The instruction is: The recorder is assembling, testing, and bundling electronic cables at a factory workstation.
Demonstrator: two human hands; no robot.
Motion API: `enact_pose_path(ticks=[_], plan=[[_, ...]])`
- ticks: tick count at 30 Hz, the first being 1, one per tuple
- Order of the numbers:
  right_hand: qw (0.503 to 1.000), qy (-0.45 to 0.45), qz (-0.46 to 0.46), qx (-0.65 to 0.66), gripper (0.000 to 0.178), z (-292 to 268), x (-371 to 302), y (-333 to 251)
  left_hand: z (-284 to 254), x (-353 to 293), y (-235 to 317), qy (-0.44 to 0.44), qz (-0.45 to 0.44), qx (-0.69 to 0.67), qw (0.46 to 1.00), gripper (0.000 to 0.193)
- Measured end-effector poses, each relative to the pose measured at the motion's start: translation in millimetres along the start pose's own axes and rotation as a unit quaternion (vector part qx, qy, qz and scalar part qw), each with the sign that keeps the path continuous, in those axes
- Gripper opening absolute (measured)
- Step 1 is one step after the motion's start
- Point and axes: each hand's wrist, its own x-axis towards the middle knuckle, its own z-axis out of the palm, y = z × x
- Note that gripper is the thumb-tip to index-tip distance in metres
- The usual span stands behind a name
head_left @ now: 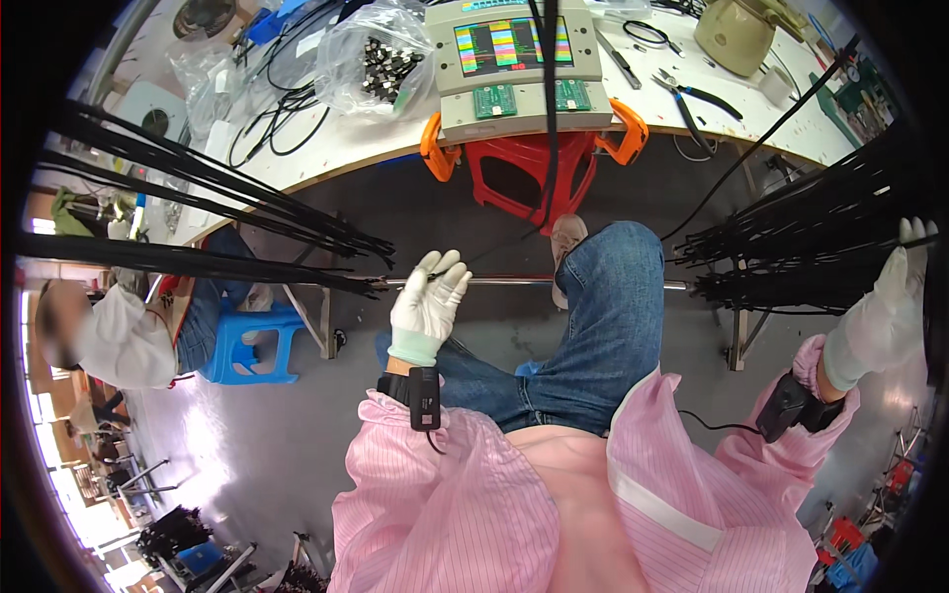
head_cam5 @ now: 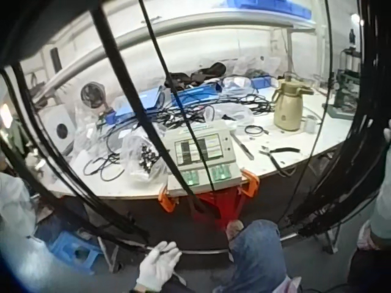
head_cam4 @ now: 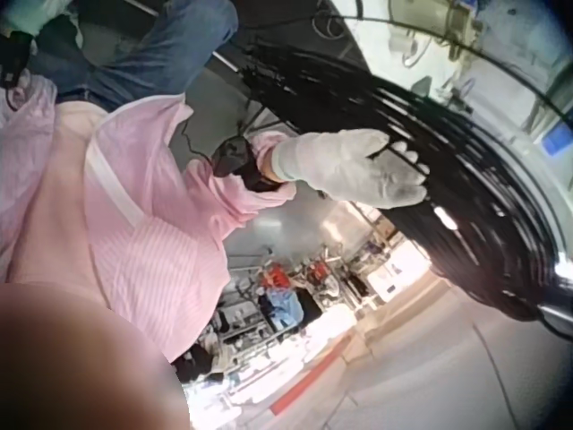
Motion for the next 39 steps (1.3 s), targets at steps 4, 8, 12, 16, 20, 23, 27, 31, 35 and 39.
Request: enact_pose_path(ticks=[4,8,12,16,20,23,27,31,35,39], plan=[[0.997,0.032,-0.069,-0.004,0.029,-3.9,-7.6,-13.3,1.8,2.5,9.7,0.011,0.013,0.010,1.000,0.029],[0.988,0.064,-0.142,-0.003,0.030,-8.2,-10.1,-21.7,8.8,4.3,11.1,0.027,0.020,0.006,0.999,0.029],[0.974,-0.005,-0.220,0.050,0.040,-8.3,-9.7,-19.9,14.7,9.3,8.6,0.023,0.017,-0.001,1.000,0.029],[0.954,-0.135,-0.222,0.151,0.037,10.9,-20.8,-30.6,12.5,4.9,14.7,0.026,0.027,-0.003,0.999,0.029],[0.948,-0.275,-0.067,0.145,0.017,28.7,-30.0,-57.2,14.8,6.4,12.9,0.017,0.021,-0.018,0.999,0.029],[0.895,-0.380,0.111,0.204,0.033,50.7,-50.8,-59.7,15.6,5.3,10.8,0.024,0.022,-0.015,0.999,0.029],[0.817,-0.489,0.153,0.263,0.060,80.0,-76.6,-64.0,14.2,4.4,7.6,0.000,0.009,-0.007,1.000,0.028],[0.788,-0.465,0.225,0.335,0.064,102.4,-94.3,-81.6,12.9,1.4,4.6,0.018,0.022,0.021,0.999,0.028],[0.891,-0.241,0.136,0.361,0.049,106.2,-109.4,-99.9,9.2,-5.2,-3.6,-0.001,0.051,0.043,0.998,0.027],[0.797,-0.429,0.024,0.425,0.028,96.7,-106.0,-107.6,10.8,-24.2,-15.0,-0.004,0.033,0.004,0.999,0.027]])
